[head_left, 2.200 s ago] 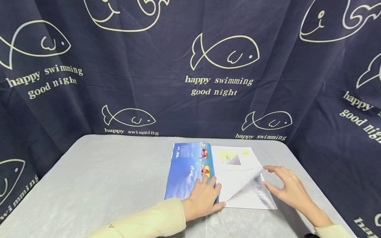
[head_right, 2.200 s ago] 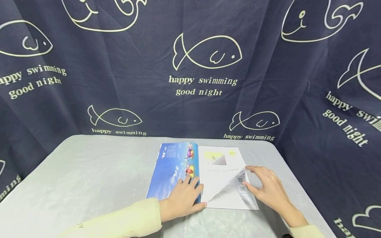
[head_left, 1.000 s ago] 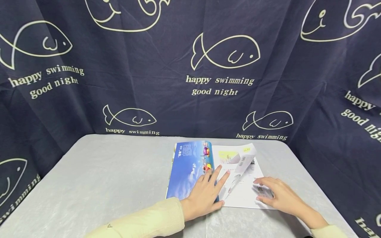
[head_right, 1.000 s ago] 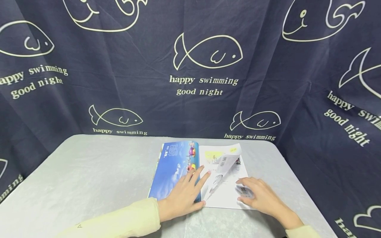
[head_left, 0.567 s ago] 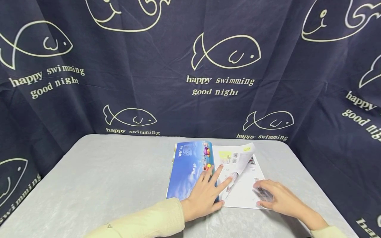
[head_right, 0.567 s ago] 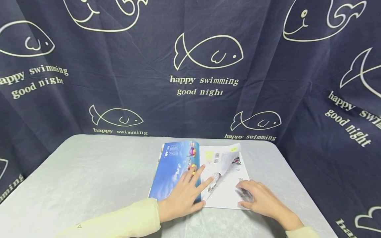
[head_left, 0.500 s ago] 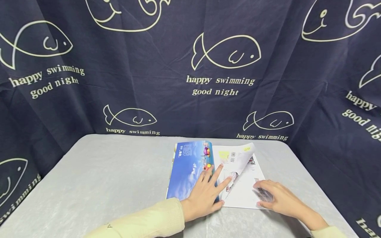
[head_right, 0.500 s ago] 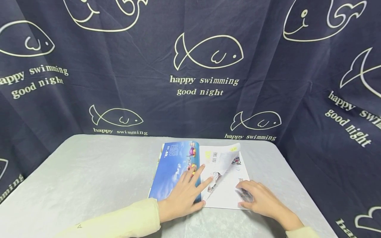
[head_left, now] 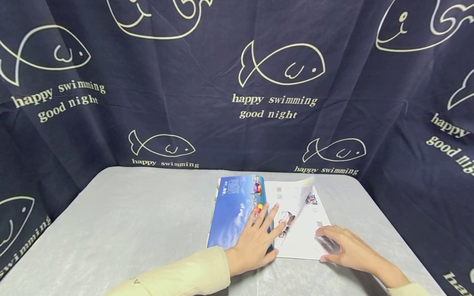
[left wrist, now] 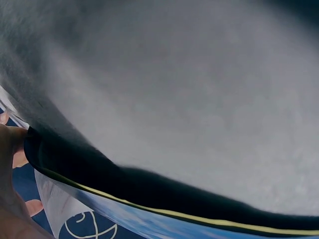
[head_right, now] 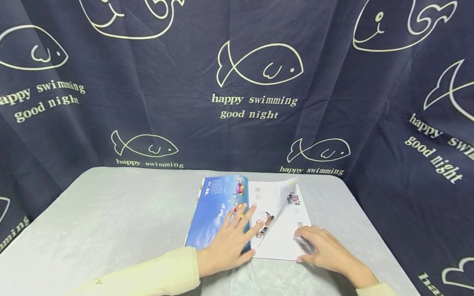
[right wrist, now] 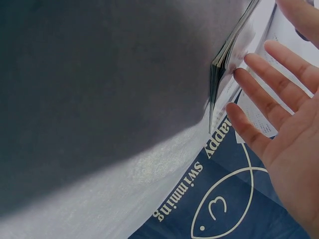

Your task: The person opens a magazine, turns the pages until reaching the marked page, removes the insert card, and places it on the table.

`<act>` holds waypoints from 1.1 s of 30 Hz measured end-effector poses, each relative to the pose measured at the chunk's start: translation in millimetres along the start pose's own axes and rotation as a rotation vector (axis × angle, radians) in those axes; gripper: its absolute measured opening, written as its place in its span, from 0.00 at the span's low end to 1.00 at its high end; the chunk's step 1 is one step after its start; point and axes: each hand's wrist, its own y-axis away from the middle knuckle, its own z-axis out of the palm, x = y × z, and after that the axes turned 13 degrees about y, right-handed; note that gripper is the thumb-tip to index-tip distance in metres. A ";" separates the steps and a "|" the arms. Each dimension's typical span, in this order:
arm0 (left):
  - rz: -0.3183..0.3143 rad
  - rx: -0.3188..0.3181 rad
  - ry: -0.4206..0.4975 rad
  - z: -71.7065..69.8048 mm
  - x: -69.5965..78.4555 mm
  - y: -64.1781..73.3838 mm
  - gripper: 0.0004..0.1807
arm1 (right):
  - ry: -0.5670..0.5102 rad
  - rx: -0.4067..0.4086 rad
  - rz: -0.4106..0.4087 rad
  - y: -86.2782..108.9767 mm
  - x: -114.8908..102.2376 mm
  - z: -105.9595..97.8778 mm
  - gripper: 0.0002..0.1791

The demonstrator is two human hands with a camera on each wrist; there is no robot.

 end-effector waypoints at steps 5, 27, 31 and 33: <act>0.007 -0.011 -0.007 0.7 0.9 0.0 0.38 | -0.002 -0.010 0.003 1.3 0.2 0.4 0.33; -0.005 -0.063 0.031 0.0 0.6 2.2 0.32 | -0.086 0.007 -0.051 -0.1 2.5 -0.2 0.27; -0.018 -0.080 0.004 -0.5 0.3 2.3 0.34 | -0.107 0.015 -0.067 -0.6 3.5 -0.1 0.25; -0.024 -0.091 -0.008 -0.3 0.0 2.5 0.35 | -0.112 0.015 -0.070 -0.7 3.5 -0.2 0.25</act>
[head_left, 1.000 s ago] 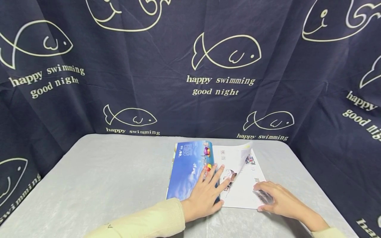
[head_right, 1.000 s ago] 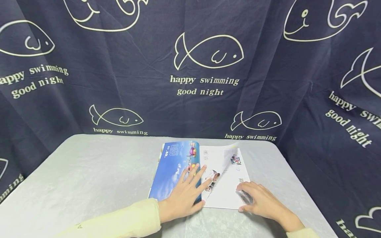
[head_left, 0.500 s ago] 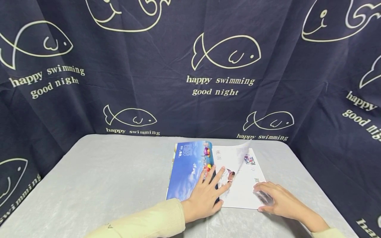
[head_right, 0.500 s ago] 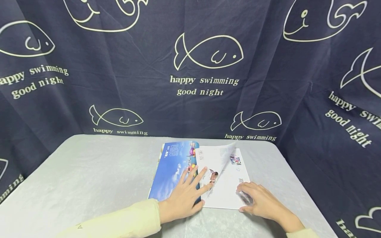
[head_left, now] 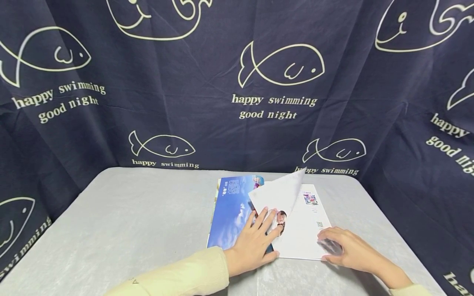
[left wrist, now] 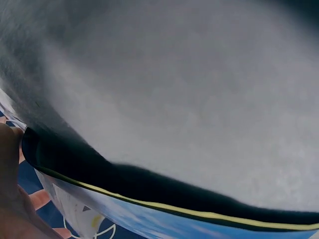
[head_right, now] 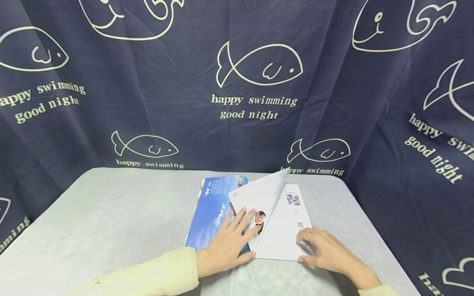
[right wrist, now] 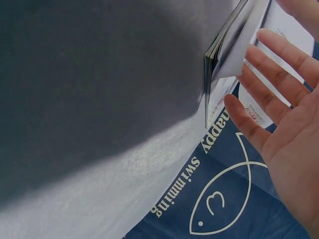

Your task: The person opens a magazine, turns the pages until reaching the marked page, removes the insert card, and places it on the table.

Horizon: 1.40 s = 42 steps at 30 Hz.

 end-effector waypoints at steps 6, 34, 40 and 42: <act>-0.007 -0.023 -0.021 0.7 0.0 0.0 0.36 | -0.003 -0.006 0.021 0.9 -0.5 -1.8 0.22; -0.037 -0.019 -0.064 0.1 -1.0 7.2 0.36 | 0.028 0.025 0.043 1.2 3.4 -6.9 0.18; -0.030 0.009 -0.073 1.7 -2.3 9.0 0.36 | 0.028 0.027 0.053 0.7 2.6 -7.0 0.19; -0.025 0.028 -0.066 2.1 -2.8 8.8 0.37 | 0.033 0.030 0.053 0.0 3.1 -6.9 0.19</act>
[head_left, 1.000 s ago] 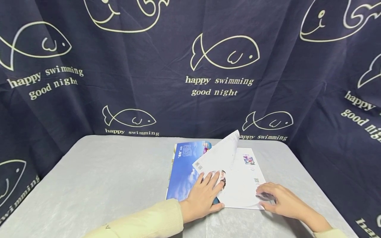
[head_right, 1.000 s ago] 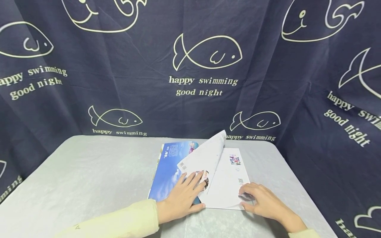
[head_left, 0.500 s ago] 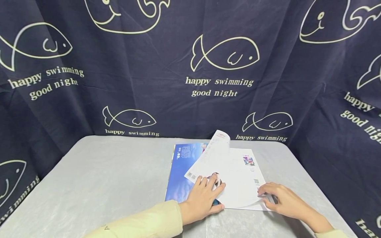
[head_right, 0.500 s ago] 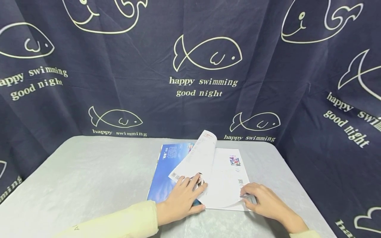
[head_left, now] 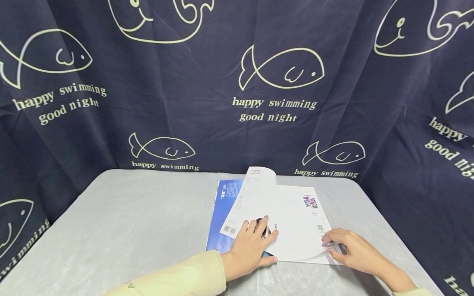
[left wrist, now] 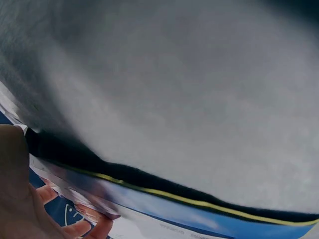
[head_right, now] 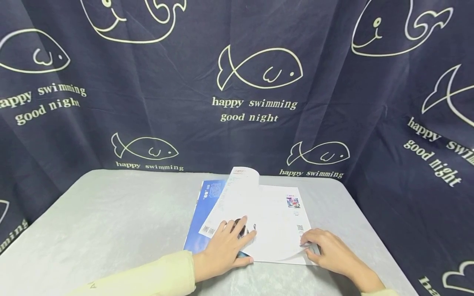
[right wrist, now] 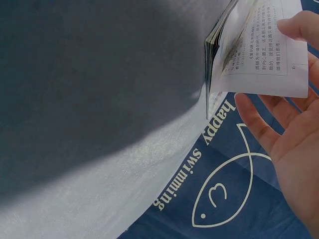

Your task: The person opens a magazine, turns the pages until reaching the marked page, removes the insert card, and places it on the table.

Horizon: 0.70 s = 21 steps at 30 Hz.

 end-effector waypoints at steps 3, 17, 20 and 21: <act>0.007 0.009 0.007 0.1 0.1 0.1 0.38 | 0.010 0.008 0.001 0.0 0.8 0.2 0.20; -0.002 -0.079 0.053 -2.1 -1.2 1.1 0.37 | 0.012 0.053 -0.017 -1.1 3.7 1.6 0.20; -0.002 -0.081 0.051 -2.1 -1.5 1.4 0.35 | 0.013 0.060 -0.031 -1.8 4.4 1.2 0.20; -0.002 -0.084 0.052 -2.1 -1.7 1.5 0.35 | 0.010 0.062 -0.036 -2.0 4.6 1.0 0.20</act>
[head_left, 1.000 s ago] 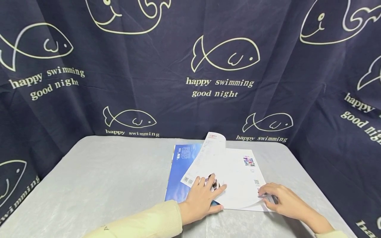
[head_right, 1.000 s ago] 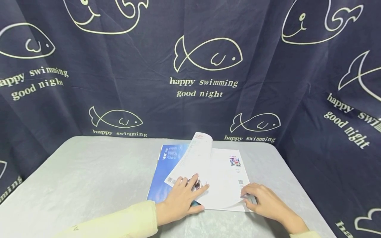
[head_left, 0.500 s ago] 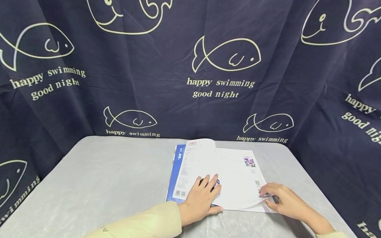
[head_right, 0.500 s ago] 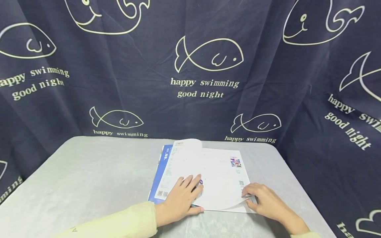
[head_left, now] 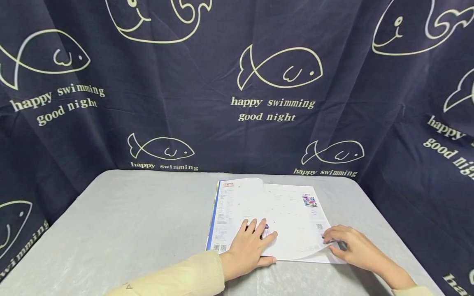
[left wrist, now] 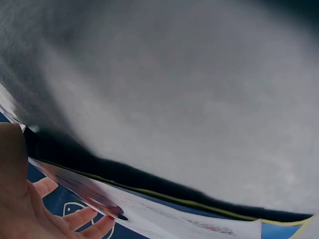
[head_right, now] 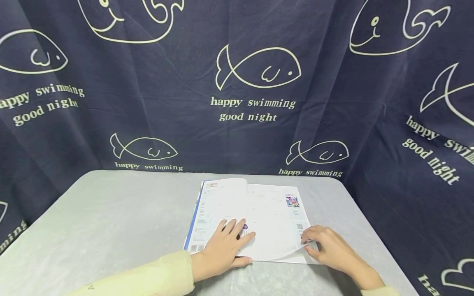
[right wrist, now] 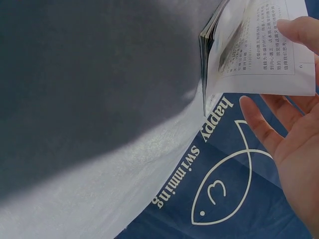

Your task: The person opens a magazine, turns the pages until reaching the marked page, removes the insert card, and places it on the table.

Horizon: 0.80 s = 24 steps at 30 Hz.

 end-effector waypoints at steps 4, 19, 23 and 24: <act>0.001 -0.005 0.009 -0.3 -0.7 0.3 0.35 | -0.010 0.008 -0.022 -1.1 1.6 0.1 0.19; 0.021 0.010 0.021 0.3 -1.7 0.6 0.35 | -0.020 0.039 -0.028 -8.6 3.5 -4.2 0.20; 0.036 -0.012 0.032 -1.1 -1.5 -1.1 0.36 | -0.022 0.051 -0.023 -11.3 2.9 -5.8 0.20; 0.040 -0.018 0.034 -1.4 -1.3 -1.5 0.36 | -0.023 0.054 -0.023 -11.6 2.9 -5.9 0.20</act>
